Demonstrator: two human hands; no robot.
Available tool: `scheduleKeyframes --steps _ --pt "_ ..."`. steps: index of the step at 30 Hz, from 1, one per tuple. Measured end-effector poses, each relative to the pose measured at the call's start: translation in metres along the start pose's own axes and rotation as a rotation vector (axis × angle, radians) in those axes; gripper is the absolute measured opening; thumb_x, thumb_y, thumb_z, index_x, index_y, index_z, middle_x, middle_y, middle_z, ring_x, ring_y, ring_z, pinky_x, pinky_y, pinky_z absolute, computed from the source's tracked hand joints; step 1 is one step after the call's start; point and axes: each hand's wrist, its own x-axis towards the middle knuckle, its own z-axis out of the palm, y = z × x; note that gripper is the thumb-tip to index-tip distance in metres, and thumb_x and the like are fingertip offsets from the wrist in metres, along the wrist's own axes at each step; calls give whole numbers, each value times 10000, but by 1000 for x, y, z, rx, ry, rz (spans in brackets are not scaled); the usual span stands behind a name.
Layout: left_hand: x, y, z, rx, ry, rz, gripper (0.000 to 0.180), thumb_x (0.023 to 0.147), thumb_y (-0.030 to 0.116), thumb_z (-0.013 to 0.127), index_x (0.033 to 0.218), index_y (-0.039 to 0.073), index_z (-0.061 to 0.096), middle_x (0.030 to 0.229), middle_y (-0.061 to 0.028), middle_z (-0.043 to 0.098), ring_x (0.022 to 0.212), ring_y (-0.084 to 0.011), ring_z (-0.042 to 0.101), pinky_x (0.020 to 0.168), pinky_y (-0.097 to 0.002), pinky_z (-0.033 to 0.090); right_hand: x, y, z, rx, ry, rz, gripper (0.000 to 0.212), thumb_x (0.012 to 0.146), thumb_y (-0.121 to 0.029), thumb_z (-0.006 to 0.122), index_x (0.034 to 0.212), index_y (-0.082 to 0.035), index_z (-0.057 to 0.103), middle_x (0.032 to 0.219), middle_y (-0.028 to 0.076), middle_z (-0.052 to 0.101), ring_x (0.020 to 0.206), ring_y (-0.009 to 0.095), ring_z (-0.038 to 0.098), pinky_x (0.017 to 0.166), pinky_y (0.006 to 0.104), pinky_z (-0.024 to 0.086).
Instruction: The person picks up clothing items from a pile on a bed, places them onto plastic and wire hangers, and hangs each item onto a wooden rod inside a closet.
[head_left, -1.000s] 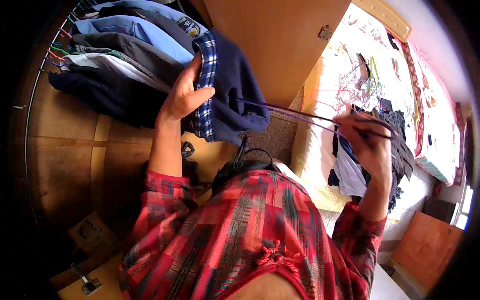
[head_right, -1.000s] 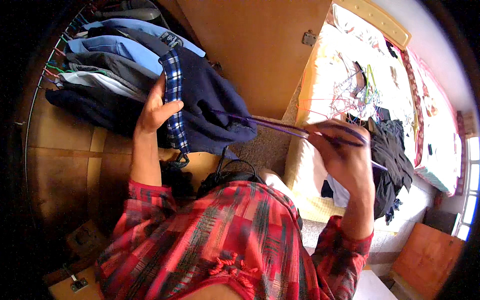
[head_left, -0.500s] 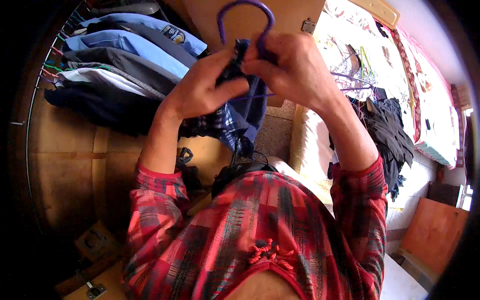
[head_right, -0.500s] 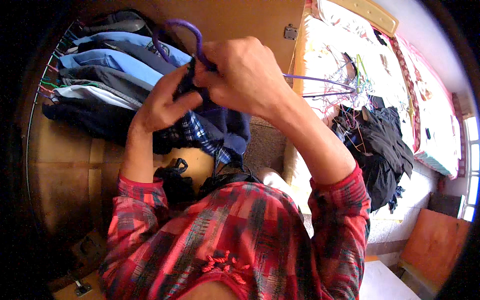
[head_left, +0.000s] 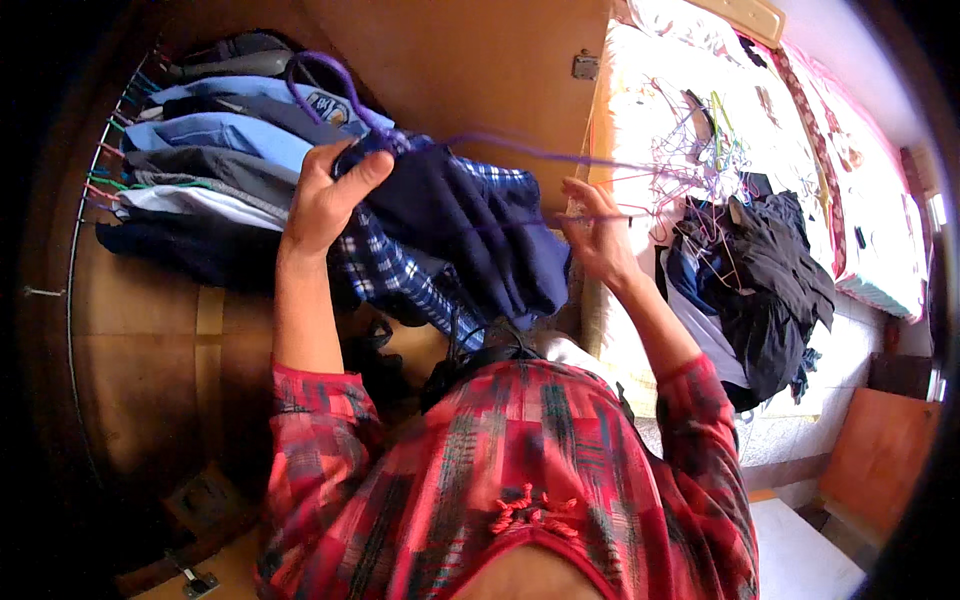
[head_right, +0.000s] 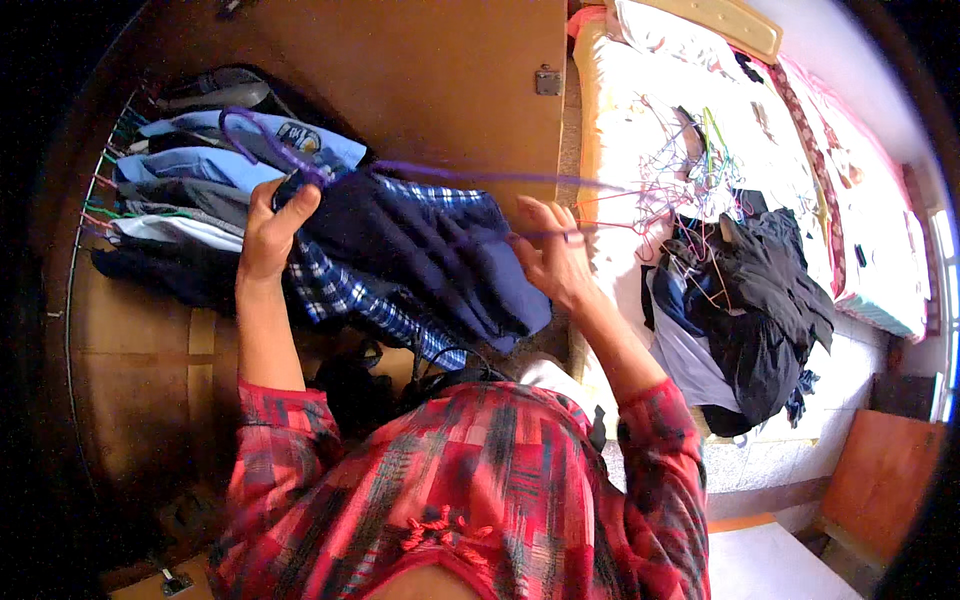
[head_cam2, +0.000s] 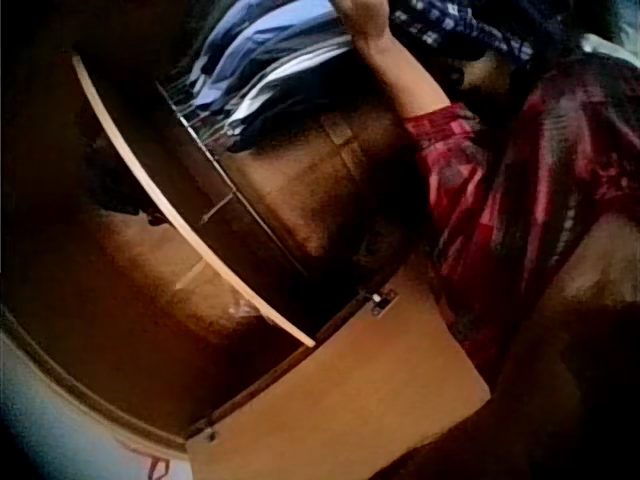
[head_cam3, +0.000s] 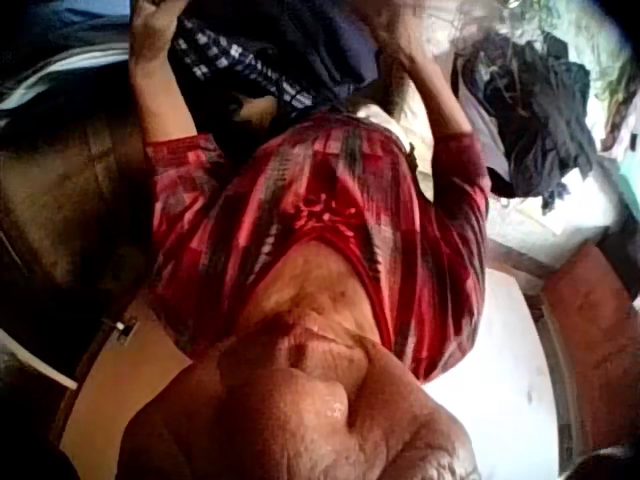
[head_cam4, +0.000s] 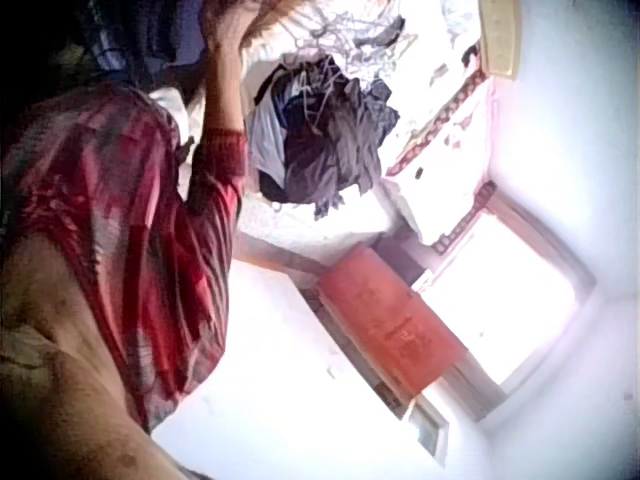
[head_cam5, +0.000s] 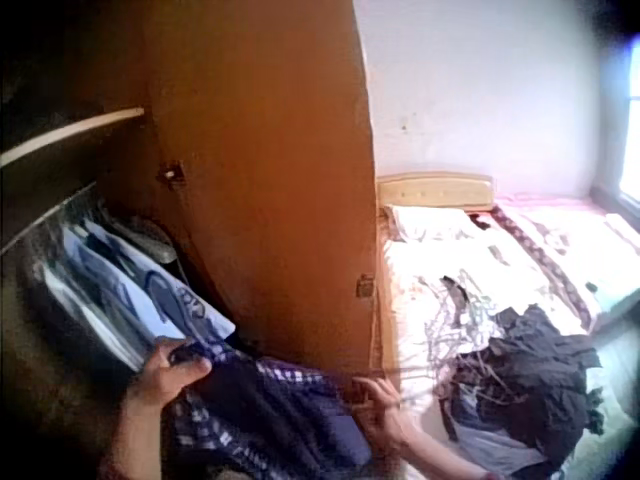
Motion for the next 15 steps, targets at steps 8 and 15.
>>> scheduleKeyframes --steps 8,15 --pt "-6 36 6 -75 -79 180 333 817 321 661 823 -11 636 721 -16 603 705 -102 508 691 -250 402 24 63 41 117 -185 137 325 761 -149 653 1063 -61 573 1001 190 607 919 334 591 807 357 471" --pt "-2 0 -15 111 -231 -21 422 803 333 671 885 -77 618 794 -70 647 772 -128 547 762 -275 431 65 61 -88 226 -103 210 187 825 -178 643 899 -6 651 780 7 630 743 91 542 708 243 443"
